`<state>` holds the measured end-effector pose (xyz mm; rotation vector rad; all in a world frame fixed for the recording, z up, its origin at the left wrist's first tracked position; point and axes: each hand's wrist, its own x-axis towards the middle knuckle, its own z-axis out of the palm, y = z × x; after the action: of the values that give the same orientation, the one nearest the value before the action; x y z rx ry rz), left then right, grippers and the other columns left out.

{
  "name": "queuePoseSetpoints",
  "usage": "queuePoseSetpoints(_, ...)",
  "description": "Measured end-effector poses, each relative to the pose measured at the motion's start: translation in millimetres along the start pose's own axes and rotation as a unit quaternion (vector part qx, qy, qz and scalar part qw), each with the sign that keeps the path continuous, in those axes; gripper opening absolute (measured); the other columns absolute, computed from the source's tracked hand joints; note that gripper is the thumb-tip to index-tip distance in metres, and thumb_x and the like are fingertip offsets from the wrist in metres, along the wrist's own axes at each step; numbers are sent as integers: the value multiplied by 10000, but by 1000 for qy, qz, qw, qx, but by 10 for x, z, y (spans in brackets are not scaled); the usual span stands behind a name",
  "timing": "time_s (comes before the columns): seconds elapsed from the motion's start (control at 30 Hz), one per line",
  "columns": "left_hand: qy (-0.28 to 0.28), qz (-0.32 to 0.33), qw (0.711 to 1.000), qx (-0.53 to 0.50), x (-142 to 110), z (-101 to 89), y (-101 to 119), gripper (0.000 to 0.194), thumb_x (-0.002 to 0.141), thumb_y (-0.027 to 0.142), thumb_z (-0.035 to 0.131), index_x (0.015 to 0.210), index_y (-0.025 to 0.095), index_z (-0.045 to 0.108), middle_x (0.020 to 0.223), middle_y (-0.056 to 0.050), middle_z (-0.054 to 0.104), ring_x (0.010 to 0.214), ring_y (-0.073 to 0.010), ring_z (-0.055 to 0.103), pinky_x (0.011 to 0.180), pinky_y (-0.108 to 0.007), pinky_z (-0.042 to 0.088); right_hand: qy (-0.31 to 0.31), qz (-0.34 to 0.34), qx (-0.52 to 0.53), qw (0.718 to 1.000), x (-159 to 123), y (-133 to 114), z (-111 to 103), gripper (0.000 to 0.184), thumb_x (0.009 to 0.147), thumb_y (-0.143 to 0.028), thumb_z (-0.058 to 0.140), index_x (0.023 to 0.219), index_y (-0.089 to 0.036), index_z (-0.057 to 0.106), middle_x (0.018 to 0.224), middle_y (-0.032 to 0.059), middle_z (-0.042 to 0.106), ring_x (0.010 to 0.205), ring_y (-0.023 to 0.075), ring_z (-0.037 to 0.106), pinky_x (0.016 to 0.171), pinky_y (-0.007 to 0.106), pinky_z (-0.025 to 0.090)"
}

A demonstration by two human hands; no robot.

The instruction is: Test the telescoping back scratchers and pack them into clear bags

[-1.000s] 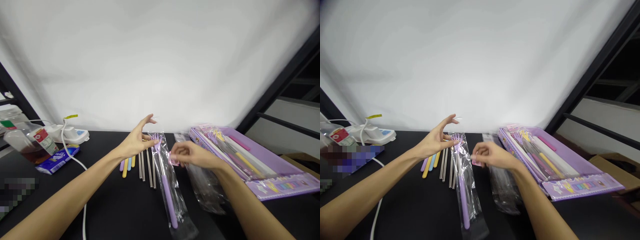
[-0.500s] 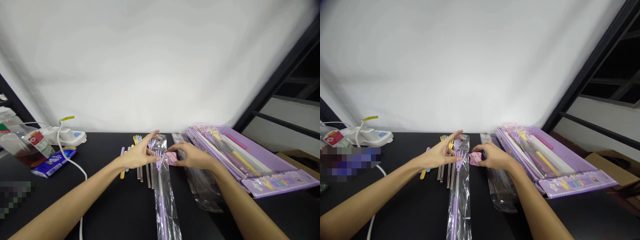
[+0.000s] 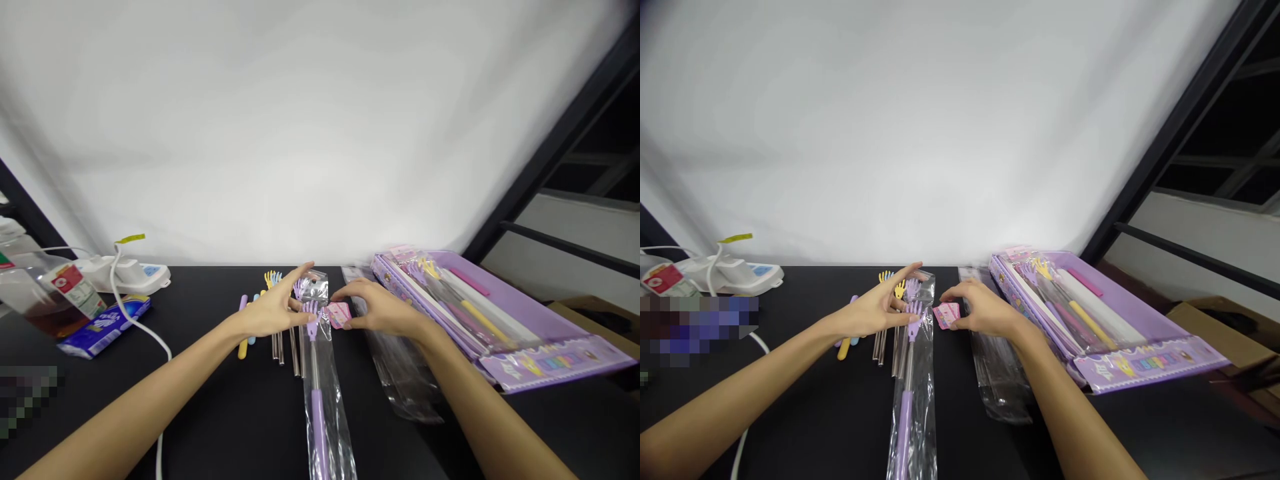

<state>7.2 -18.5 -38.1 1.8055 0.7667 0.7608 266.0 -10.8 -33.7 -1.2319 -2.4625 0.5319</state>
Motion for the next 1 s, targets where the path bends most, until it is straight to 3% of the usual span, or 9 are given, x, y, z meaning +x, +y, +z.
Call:
queuePoseSetpoints(0.17, 1, -16, 1000, 5, -12, 2, 30, 959, 809, 211, 712, 1566, 444, 170, 1580, -149, 254, 613, -36, 497, 490, -233, 424, -54, 29, 15, 998, -3, -33, 5, 512, 743, -255, 793, 1243, -249, 685, 1327, 79, 654, 1386, 337, 420, 1135, 519, 338)
queuePoseSetpoints(0.5, 0, -28, 1000, 2, -6, 5, 12, 981, 807, 209, 720, 1578, 403, 145, 1529, -173, 339, 610, -29, 503, 497, -217, 415, -17, 10, 32, 999, 27, -24, 27, 531, 706, -247, 835, 1217, -255, 691, 1298, 92, 657, 1352, 322, 450, 1129, 532, 337)
queuePoseSetpoints(0.7, 3, -17, 1000, -1, -22, -1, 15, 961, 814, 205, 712, 1567, 441, 164, 1596, -158, 225, 630, -37, 529, 473, -207, 412, 4, -29, 35, 999, 39, -56, 46, 460, 704, -172, 808, 1146, -245, 702, 1123, 69, 668, 1098, 266, 576, 992, 466, 447)
queuePoseSetpoints(0.87, 3, -13, 1000, 0, -28, -17, 36, 943, 816, 220, 712, 1559, 462, 183, 1595, -147, 245, 593, -24, 492, 463, -211, 404, -9, 19, 232, 973, 5, -111, -31, 313, 734, -163, 745, 1039, -194, 684, 901, 29, 664, 829, 176, 623, 806, 363, 529)
queuePoseSetpoints(1.0, 4, -9, 1000, 0, -26, -5, 46, 959, 813, 237, 719, 1568, 444, 166, 1544, -160, 326, 576, -22, 477, 460, -216, 391, 122, 48, 304, 944, 3, -162, -81, 254, 690, -307, 828, 808, -182, 641, 818, 32, 689, 772, 184, 665, 779, 366, 549)
